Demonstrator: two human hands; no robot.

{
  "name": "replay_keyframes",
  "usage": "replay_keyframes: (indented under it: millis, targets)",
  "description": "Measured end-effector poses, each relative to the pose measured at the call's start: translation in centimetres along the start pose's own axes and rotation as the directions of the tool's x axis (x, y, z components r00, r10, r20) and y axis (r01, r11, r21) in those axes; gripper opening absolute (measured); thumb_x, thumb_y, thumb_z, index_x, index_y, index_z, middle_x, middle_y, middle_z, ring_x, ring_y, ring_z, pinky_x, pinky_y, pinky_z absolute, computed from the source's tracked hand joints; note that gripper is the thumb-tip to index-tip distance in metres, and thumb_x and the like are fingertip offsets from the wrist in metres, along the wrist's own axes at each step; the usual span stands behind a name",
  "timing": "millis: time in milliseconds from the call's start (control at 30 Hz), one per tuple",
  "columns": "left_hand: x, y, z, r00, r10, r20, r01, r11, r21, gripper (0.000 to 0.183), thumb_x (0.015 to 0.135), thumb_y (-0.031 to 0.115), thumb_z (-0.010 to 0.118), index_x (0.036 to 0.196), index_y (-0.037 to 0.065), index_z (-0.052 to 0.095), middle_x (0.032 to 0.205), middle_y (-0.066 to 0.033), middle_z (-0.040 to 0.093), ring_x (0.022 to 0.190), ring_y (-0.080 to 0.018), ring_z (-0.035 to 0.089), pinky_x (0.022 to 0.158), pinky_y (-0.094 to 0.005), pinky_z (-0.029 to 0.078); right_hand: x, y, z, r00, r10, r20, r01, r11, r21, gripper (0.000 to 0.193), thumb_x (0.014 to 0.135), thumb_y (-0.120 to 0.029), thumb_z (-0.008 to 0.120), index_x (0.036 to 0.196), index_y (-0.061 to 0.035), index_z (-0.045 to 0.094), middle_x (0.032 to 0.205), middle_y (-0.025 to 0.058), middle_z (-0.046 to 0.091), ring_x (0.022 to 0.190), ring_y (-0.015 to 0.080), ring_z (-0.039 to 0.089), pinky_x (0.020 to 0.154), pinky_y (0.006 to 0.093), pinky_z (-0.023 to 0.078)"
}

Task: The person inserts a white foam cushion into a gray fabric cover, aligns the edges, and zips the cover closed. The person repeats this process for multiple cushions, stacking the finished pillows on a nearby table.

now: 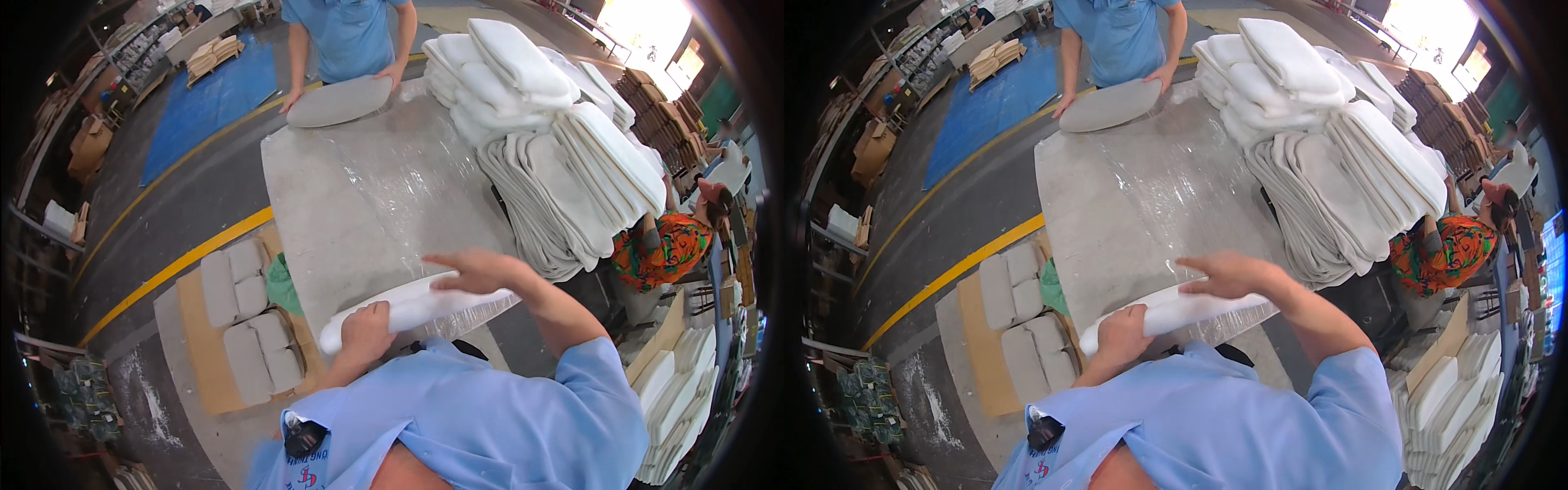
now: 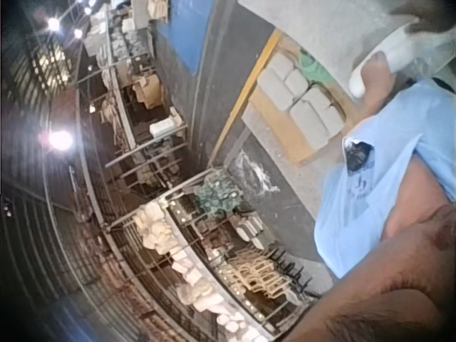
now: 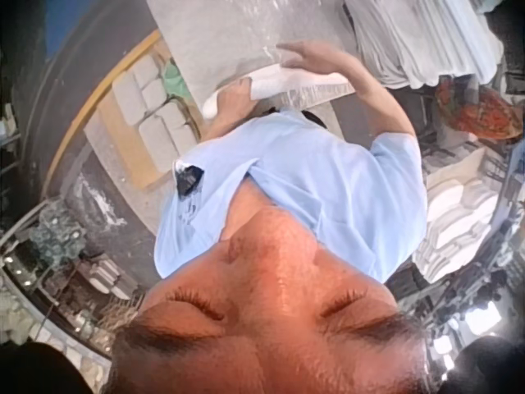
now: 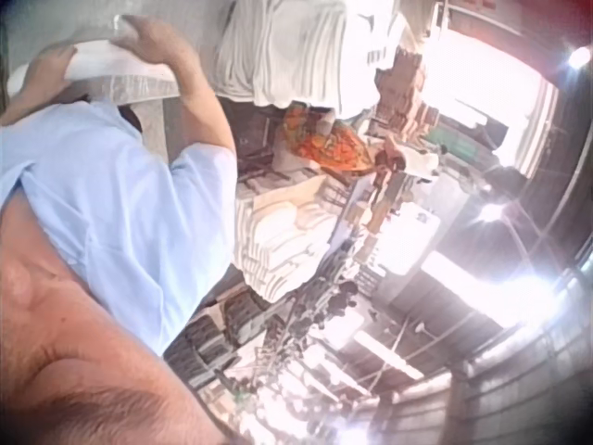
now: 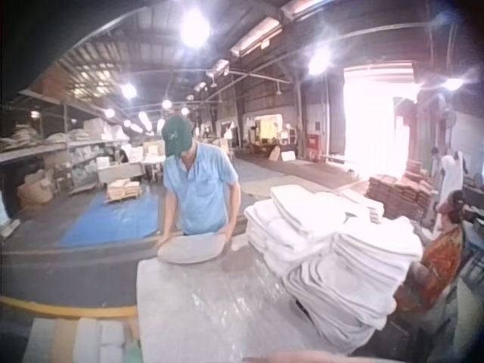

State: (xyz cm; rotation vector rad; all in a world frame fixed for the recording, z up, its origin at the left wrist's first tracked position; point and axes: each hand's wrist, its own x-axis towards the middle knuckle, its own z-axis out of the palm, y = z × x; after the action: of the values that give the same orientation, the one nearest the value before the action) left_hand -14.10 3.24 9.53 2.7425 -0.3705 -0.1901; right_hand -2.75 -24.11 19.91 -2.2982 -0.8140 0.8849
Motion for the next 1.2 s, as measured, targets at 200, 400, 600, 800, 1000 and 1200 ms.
replay_keyframes:
  millis: [200,400,600,800,1000,1200]
  targets:
    - [-0.5,0.3,-0.1,0.999,-0.026,-0.021,0.027,1.0,0.013,0.041,0.078,0.026,0.082,0.11,0.009,0.063,0.112,-0.0101,0.073,0.101,-0.032,0.071,0.083,-0.0471,0.057,1.3,0.3,1.1,0.925,0.186,0.331,-0.175,0.982,-0.066,0.075,0.111,-0.063,0.037,0.159,-0.0067,0.047,0.159,0.0197,0.051,0.147,0.0388,0.048,0.123,0.0431,0.036]
    - [-0.3,1.0,0.7,0.999,-0.043,-0.016,0.042,0.998,-0.037,0.057,0.07,0.023,0.087,0.122,0.01,0.065,0.116,-0.0116,0.074,0.105,-0.0348,0.072,0.088,-0.0483,0.057,1.4,8.6,-4.1,0.961,0.264,0.08,-0.276,0.911,0.305,0.097,0.104,-0.08,0.025,0.158,-0.0025,0.048,0.165,0.0202,0.044,0.154,0.0357,0.039,0.127,0.0426,0.031]
    - [-0.6,0.6,1.7,0.994,-0.008,-0.109,0.002,0.999,-0.052,0.059,0.07,0.023,0.086,0.123,0.008,0.065,0.119,-0.0119,0.074,0.104,-0.0354,0.072,0.088,-0.049,0.056,-1.4,13.0,-5.4,0.847,0.5,0.178,-0.529,0.825,0.197,0.093,0.105,-0.078,0.022,0.161,-0.0066,0.043,0.168,0.019,0.039,0.156,0.0371,0.035,0.127,0.0453,0.029]
    - [-0.5,1.8,0.9,0.998,-0.027,-0.051,0.024,0.998,-0.058,0.046,0.078,0.021,0.076,0.12,0.006,0.065,0.119,-0.0134,0.074,0.103,-0.0342,0.072,0.085,-0.0472,0.057,2.9,13.6,2.8,0.857,0.436,0.276,-0.515,0.742,0.428,0.097,0.104,-0.08,0.02,0.165,-0.0061,0.033,0.173,0.0194,0.025,0.161,0.0352,0.022,0.13,0.0468,0.019]
    - [-1.1,1.2,2.1,0.992,0.011,-0.126,-0.017,0.999,-0.046,0.045,0.079,0.017,0.073,0.121,0.005,0.065,0.119,-0.0148,0.074,0.103,-0.0346,0.072,0.086,-0.0473,0.057,1.7,17.8,-2.1,0.838,0.479,0.261,-0.545,0.747,0.38,0.1,0.103,-0.081,0.02,0.168,-0.0055,0.026,0.176,0.0203,0.016,0.163,0.0346,0.018,0.131,0.0482,0.015]
    - [-0.9,1.9,1.8,0.996,-0.01,-0.084,0.004,0.998,-0.068,0.044,0.079,0.015,0.073,0.122,0.006,0.064,0.115,-0.0138,0.074,0.104,-0.0354,0.071,0.089,-0.0477,0.056,3.6,18.7,5.4,0.89,0.28,0.359,-0.444,0.708,0.549,0.096,0.105,-0.079,0.019,0.167,-0.0066,0.029,0.173,0.0208,0.026,0.162,0.0349,0.02,0.13,0.0468,0.019]
